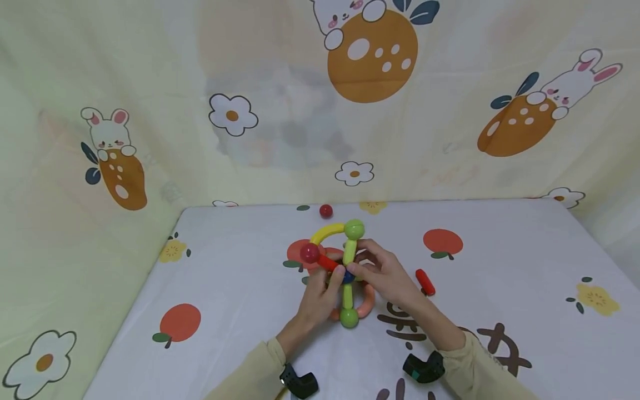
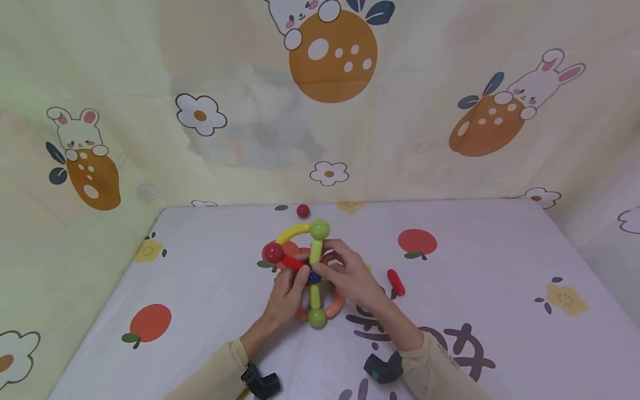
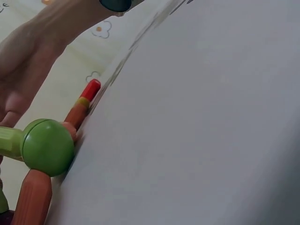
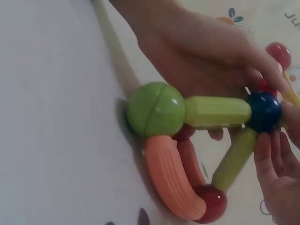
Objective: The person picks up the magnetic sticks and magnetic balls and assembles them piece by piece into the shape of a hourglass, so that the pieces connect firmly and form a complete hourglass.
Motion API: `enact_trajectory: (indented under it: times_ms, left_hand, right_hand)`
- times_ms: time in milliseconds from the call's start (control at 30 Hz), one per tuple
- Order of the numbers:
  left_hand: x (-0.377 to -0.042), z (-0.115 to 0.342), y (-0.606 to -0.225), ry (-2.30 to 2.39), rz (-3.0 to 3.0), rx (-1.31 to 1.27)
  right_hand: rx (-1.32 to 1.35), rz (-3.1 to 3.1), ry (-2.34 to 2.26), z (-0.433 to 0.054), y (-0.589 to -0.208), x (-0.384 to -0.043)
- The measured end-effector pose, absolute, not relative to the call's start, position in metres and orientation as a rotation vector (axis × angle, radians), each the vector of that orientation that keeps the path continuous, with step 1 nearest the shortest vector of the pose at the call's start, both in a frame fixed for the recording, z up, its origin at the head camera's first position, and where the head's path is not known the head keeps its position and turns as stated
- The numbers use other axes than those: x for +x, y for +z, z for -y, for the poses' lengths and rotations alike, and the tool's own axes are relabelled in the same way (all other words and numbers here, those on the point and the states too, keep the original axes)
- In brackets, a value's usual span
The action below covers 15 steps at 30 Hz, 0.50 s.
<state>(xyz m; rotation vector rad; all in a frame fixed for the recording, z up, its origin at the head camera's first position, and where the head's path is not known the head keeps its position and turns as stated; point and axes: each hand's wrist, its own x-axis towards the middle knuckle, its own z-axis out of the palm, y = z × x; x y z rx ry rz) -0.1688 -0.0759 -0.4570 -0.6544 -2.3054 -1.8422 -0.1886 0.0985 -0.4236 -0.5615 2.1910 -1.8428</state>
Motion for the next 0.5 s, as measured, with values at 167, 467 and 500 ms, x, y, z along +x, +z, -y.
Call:
enact_trajectory:
  times_ms: [167, 467, 500]
  left_hand:
    - [-0.161, 0.078, -0.438, -1.893, 2.345, -0.753]
    - [-0.169, 0.081, -0.463, -1.853, 2.379, -0.808]
    - [-0.170, 0.081, -0.465, -1.843, 2.373, -0.814]
  right_hand:
    - [-0.587, -2.171, -1.801, -0.102, -0.425, -0.190]
    - [-0.681, -2.159, -1.798, -0.098, -0.430, -0.188]
    - [-0.671, -2.166, -1.800, -0.097, -0.429, -0.188]
